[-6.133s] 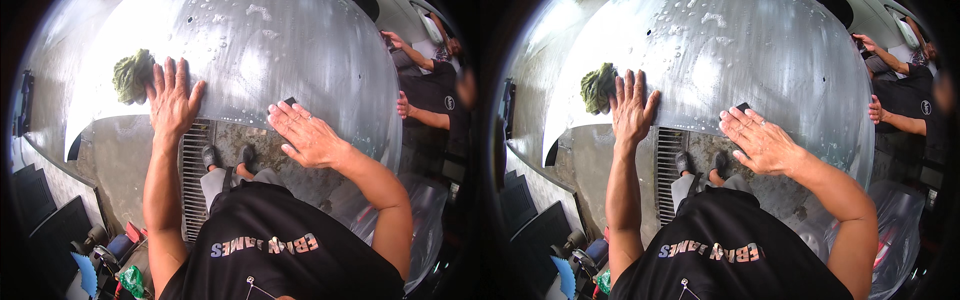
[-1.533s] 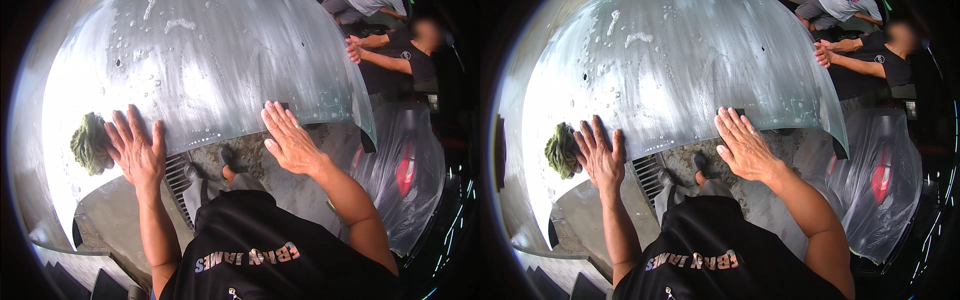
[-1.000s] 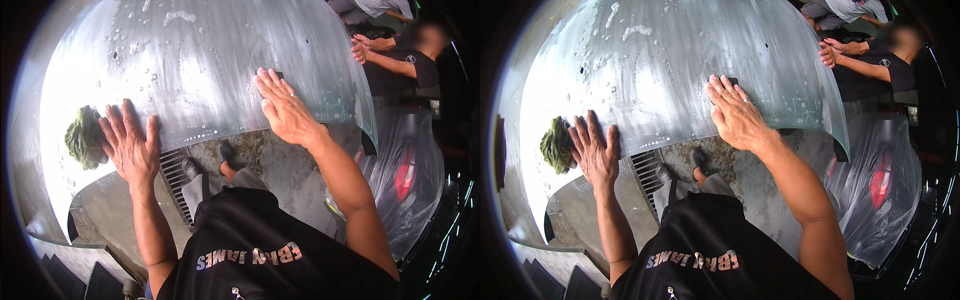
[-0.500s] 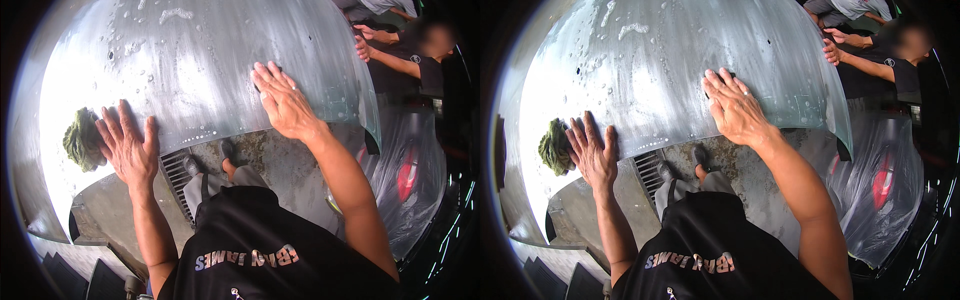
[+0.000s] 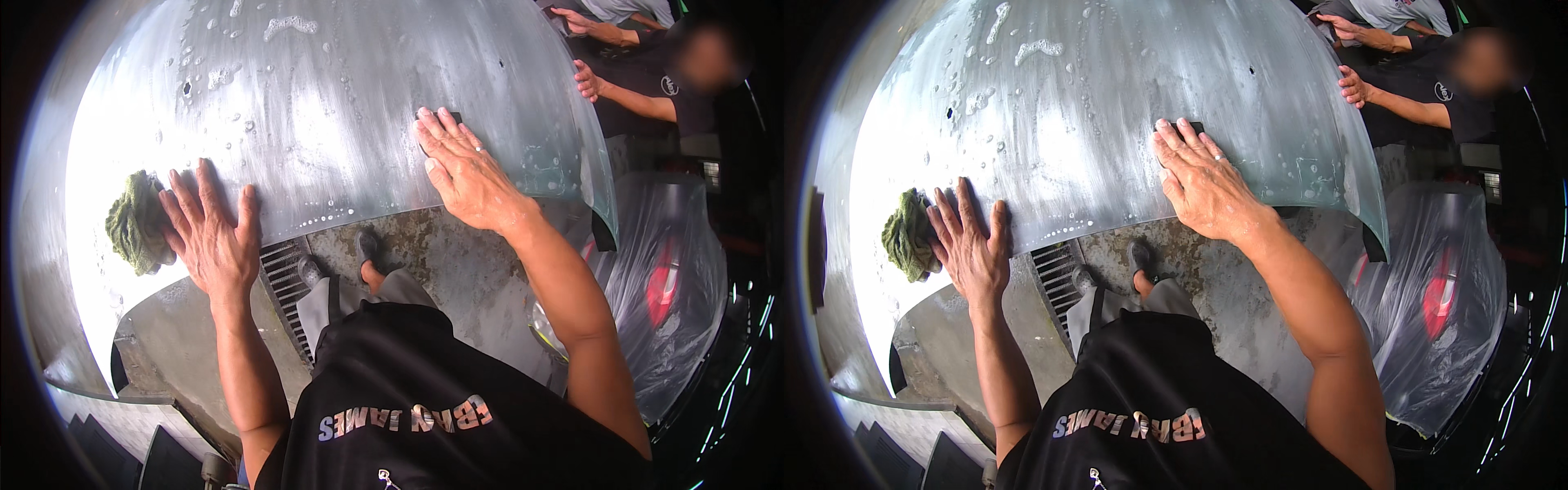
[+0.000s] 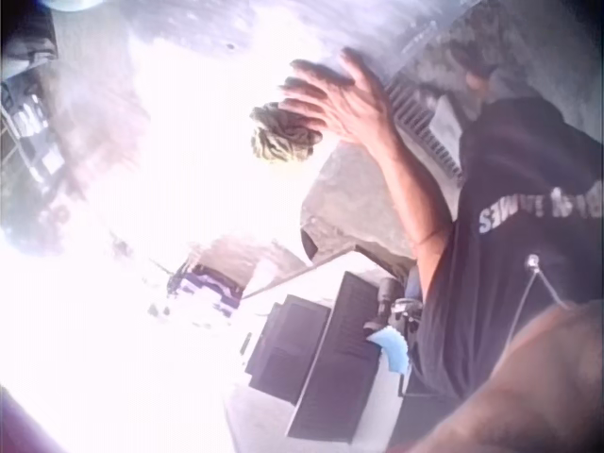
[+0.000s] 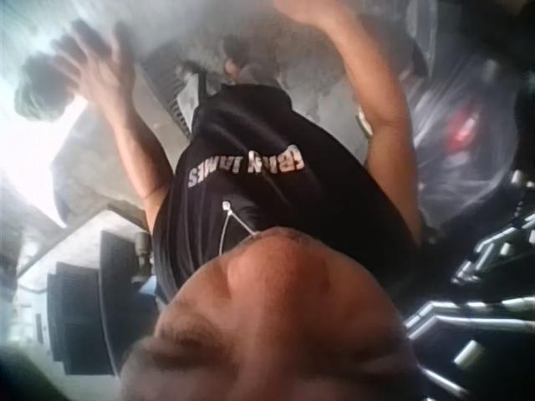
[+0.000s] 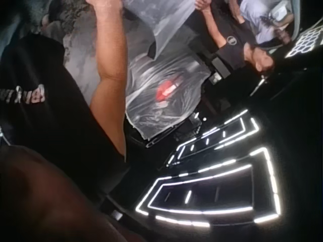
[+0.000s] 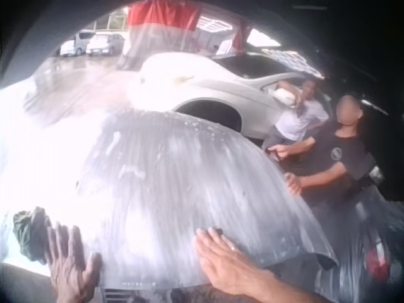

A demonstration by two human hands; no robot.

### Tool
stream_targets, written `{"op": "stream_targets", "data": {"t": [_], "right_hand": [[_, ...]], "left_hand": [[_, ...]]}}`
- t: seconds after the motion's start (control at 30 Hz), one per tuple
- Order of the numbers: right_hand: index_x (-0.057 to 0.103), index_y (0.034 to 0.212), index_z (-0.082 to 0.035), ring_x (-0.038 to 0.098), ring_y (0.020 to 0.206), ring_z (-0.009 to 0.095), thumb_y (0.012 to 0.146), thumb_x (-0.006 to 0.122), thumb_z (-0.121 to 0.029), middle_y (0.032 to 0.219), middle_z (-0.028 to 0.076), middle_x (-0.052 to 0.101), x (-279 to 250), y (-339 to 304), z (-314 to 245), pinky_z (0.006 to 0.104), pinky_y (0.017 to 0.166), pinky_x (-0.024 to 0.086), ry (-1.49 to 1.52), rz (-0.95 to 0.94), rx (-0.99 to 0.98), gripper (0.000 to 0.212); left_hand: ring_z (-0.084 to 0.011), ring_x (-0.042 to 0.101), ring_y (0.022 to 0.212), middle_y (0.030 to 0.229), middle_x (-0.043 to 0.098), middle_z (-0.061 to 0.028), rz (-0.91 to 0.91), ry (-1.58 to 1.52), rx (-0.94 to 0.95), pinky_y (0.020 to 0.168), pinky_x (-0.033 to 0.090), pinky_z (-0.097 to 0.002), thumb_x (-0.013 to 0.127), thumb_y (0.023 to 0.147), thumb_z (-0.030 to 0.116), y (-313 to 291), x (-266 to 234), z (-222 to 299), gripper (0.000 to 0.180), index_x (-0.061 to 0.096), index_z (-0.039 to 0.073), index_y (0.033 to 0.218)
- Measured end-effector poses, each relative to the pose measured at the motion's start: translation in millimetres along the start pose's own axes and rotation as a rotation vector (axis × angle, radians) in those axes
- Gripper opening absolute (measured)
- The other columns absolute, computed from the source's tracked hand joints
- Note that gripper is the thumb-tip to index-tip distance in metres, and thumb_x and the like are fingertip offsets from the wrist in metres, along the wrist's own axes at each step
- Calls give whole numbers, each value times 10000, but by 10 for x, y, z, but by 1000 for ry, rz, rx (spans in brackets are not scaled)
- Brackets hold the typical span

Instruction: The person sands a large curved car hood with a sanding block and wipes it with a green cloth. The person repeatedly dips the sanding block into a bucket of water and continues sanding and wiping the hood surface.

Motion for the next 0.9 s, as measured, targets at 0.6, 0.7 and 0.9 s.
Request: {"op": "stream_targets", "data": {"t": [0.6, 0.7, 0.9], "right_hand": [[392, 1616, 9, 245, 1617, 349, 1102, 416, -260, 1730, 180, 300, 82, -194, -95, 503, 1317, 245, -67, 14, -14, 581], [375, 1622, 12, 240, 1618, 350, 1106, 399, -281, 1739, 182, 278, -38, 347, 12, 506, 1319, 235, -81, 66, 17, 594], [283, 1669, -14, 181, 1635, 356, 1108, 399, -319, 1760, 180, 217, 332, -525, -434, 532, 1332, 174, 24, -25, -106, 648]], "left_hand": [[-392, 87, 1648, 1788, 138, -138, 8, 1, -5, 1291, 133, -636, 431, 1028, 698, 22, -34, 30, 820, 277, 258, 1703], [-393, 87, 1648, 1789, 136, -139, 9, -32, -5, 1292, 129, -633, 428, 1028, 701, 44, -53, 67, 824, 275, 255, 1703], [-398, 94, 1647, 1786, 152, -142, -2, 4, -18, 1295, 124, -627, 411, 1027, 718, 0, -56, -5, 835, 276, 247, 1703]]}}
Point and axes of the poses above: each hand's wrist, its own y-axis towards the middle knuckle, its own x-axis out of the palm, z = x × y, the point moved 1 cm from there along y, towards the middle knuckle
